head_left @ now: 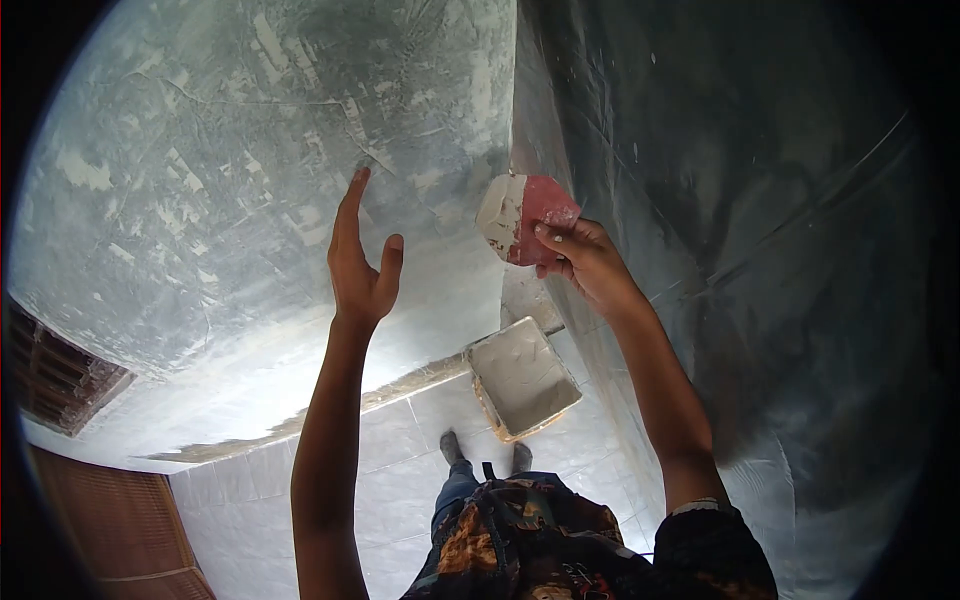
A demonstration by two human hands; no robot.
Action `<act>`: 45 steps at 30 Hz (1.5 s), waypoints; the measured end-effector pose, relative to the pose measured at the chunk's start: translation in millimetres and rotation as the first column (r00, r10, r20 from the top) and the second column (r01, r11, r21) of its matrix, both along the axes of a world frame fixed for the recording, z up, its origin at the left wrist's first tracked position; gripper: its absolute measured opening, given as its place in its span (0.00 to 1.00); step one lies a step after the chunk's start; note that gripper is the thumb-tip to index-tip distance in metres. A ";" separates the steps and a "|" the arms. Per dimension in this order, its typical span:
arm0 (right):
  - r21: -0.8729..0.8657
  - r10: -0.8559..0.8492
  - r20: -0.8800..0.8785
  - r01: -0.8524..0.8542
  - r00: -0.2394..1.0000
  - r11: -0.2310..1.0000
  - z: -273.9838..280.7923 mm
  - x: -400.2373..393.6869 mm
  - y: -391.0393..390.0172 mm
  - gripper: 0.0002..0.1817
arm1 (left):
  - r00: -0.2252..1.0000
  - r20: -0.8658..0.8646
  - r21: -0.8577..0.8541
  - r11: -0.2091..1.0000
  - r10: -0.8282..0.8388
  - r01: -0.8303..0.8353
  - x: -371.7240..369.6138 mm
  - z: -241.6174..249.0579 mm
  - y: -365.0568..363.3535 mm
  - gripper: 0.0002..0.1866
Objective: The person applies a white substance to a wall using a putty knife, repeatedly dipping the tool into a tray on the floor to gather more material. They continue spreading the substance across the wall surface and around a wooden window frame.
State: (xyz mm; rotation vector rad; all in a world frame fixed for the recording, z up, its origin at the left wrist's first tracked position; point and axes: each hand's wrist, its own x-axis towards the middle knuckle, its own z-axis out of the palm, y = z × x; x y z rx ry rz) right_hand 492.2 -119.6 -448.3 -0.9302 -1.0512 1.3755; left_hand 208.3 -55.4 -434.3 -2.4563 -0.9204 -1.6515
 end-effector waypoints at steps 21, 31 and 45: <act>-0.585 0.336 0.546 0.061 0.767 0.809 -436.3 -43.8 -60.2 0.11 | 0.985 0.009 -0.814 0.573 0.174 -0.094 12.2 -335.7 -114.8 0.32; -0.295 0.252 0.913 0.095 0.320 0.951 -565.2 -151.3 -83.0 0.09 | 0.982 -0.106 -0.924 0.348 0.159 -0.156 -13.4 -413.5 -177.5 0.32; -0.735 -0.010 0.089 0.073 0.996 0.674 -488.5 -135.1 -126.6 0.09 | 0.985 -0.076 -0.934 0.336 0.157 -0.126 -29.4 -413.0 -157.8 0.31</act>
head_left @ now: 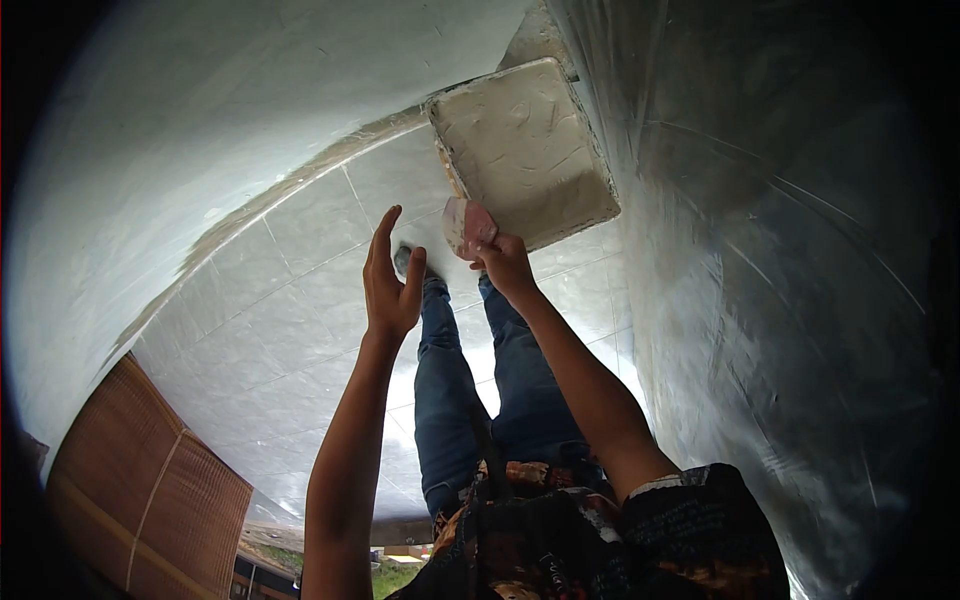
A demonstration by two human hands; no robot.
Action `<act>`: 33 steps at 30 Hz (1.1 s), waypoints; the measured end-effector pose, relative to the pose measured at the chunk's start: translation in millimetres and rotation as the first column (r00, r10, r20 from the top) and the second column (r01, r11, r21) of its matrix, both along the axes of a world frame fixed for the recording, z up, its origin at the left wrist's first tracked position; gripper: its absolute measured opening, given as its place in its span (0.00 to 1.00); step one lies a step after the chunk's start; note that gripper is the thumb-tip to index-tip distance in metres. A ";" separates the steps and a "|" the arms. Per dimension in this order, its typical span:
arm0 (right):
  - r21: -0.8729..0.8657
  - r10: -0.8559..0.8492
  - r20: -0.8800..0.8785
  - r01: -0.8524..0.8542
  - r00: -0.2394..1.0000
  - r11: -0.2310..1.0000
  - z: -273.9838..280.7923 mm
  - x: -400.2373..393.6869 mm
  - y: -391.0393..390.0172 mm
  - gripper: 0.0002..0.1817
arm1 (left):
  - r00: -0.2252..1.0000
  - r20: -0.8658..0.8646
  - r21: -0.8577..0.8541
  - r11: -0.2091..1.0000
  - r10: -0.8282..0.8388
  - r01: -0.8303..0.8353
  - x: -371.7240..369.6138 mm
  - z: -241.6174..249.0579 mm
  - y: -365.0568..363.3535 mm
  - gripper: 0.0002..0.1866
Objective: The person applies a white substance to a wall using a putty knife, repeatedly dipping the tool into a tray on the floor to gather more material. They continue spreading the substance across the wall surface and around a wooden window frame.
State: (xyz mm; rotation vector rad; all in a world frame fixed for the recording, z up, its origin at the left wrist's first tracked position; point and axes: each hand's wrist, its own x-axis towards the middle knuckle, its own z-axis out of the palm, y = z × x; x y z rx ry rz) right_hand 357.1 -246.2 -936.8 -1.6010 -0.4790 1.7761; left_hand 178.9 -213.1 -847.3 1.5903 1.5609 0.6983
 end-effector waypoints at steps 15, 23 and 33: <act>-0.521 -0.600 -0.158 0.450 0.784 0.725 -24.3 -103.9 -89.7 0.11 | 1.000 0.013 -0.107 0.994 -0.021 0.022 -12.7 -12.7 -21.3 0.32; 0.151 0.152 0.817 -0.460 0.556 0.875 -4.3 45.5 -41.5 0.08 | 1.000 0.012 -0.080 0.997 -0.004 0.005 -29.1 -18.9 -23.7 0.32; -0.009 0.311 0.893 -0.679 0.324 0.734 -79.2 27.7 44.2 0.07 | 1.000 0.013 -0.147 0.989 -0.005 0.007 -22.5 -25.8 -28.5 0.35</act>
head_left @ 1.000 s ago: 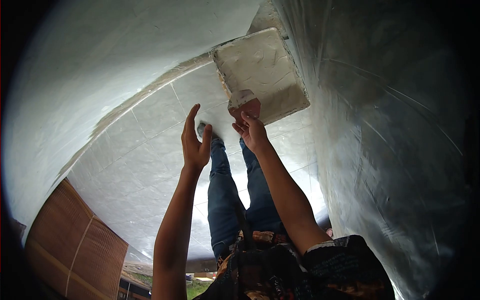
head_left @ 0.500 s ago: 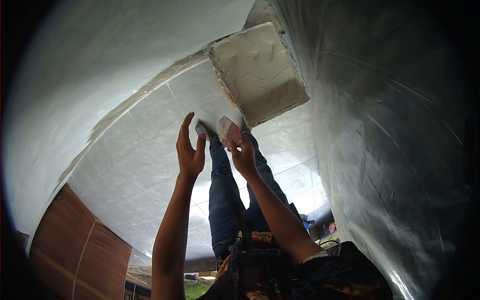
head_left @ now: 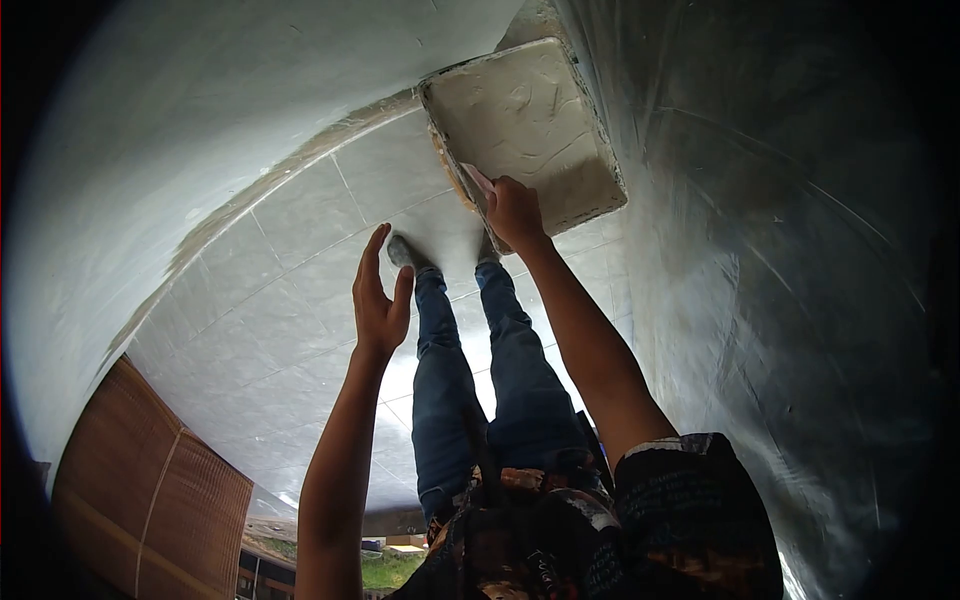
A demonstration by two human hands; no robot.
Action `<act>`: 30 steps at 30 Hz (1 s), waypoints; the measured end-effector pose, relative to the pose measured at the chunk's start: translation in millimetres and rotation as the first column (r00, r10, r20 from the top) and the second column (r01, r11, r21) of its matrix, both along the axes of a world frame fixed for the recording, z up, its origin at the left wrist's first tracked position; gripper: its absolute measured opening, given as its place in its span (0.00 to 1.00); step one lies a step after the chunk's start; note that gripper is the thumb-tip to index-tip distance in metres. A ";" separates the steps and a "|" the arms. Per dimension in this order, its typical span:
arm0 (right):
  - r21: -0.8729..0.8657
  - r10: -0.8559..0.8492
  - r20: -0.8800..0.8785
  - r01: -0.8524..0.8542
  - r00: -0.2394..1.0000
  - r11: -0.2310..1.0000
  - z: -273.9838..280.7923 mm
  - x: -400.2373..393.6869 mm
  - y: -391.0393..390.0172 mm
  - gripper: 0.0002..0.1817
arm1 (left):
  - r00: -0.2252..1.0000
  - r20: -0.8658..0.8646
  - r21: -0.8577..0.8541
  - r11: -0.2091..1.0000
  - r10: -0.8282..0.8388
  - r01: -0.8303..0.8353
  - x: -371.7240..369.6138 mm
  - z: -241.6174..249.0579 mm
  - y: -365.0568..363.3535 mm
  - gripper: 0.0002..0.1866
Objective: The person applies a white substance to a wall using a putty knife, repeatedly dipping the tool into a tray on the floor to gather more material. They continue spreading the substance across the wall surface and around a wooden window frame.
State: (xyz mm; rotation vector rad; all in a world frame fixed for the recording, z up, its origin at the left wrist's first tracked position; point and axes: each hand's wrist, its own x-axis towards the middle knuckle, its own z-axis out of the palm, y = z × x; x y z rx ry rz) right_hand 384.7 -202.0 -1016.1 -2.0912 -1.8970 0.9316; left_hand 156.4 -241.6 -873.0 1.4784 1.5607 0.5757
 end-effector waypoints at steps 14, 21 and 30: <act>-0.150 0.030 -0.137 -0.051 0.990 0.987 5.1 -0.7 56.4 0.15 | 0.999 0.010 0.037 0.999 -0.041 0.041 19.4 -1.0 11.9 0.33; -0.178 -0.188 -0.185 0.155 0.965 0.972 3.6 30.3 50.6 0.15 | 0.999 -0.003 0.029 0.998 -0.052 0.052 17.8 -6.5 10.8 0.33; -0.183 -0.189 -0.191 0.155 0.963 0.971 -15.6 23.8 57.6 0.19 | 0.999 0.007 0.023 0.998 -0.051 0.051 15.2 -11.3 -8.3 0.34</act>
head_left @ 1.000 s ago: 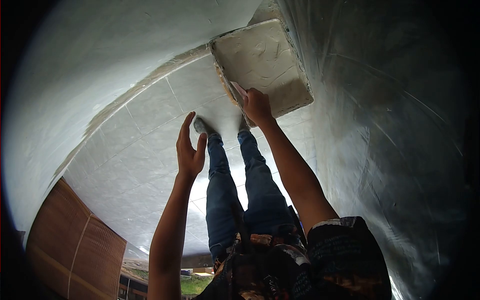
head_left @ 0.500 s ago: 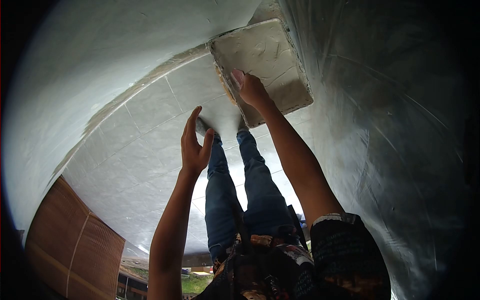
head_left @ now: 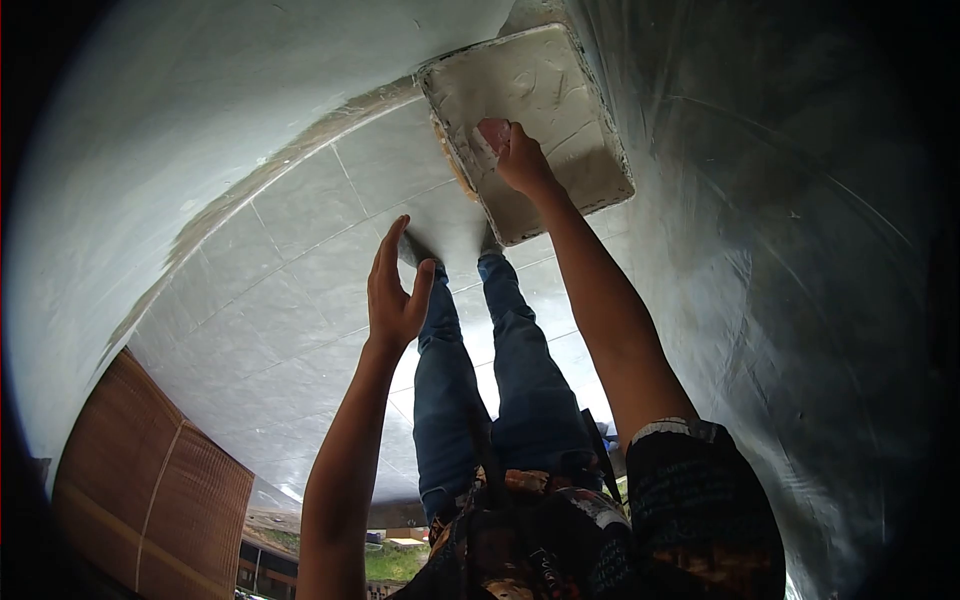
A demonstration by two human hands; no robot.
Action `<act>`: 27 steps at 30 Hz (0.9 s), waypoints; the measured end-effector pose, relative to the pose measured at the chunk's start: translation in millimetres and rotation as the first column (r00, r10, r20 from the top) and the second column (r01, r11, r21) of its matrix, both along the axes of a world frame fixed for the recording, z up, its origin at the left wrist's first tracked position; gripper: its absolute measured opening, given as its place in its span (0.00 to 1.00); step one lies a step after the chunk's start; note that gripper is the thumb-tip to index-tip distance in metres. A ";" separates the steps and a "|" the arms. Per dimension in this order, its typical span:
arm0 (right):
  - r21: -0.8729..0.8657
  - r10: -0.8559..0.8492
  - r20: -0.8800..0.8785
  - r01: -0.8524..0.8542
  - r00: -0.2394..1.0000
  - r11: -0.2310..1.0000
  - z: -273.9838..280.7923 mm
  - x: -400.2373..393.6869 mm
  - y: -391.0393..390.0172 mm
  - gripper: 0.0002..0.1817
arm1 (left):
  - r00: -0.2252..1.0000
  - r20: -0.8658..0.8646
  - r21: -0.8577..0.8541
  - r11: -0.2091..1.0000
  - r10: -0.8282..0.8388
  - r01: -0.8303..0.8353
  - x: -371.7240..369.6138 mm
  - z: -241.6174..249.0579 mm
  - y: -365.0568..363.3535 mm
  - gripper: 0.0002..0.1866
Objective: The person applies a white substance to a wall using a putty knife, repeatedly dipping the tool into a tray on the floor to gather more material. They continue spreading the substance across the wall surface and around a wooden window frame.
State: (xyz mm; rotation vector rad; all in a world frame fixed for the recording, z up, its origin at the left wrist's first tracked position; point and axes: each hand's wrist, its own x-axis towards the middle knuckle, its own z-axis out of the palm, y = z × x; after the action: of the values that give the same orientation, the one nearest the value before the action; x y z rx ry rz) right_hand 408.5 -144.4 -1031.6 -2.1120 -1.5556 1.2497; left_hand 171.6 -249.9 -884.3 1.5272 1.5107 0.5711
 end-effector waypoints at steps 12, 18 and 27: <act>-0.263 0.008 -0.433 -0.135 0.901 0.955 -36.2 35.9 -8.5 0.24 | 1.000 0.000 -0.007 1.000 -0.010 0.010 -0.5 -0.1 -10.4 0.33; -0.431 -0.339 -0.793 -0.073 0.506 0.899 16.5 59.6 -33.1 0.28 | 1.000 -0.031 0.027 1.000 0.003 -0.002 -3.5 21.9 -3.7 0.33; -0.254 -0.254 -0.966 0.010 0.042 0.967 197.7 13.0 -26.7 0.28 | 0.998 0.053 0.252 0.967 0.021 -0.034 -16.3 120.0 46.8 0.35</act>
State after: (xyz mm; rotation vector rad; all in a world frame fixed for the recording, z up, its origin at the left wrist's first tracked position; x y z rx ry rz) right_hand 421.5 -171.1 -833.9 -0.7094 -0.4897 2.0955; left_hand 155.3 -203.0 -764.4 1.6726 1.4652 0.8389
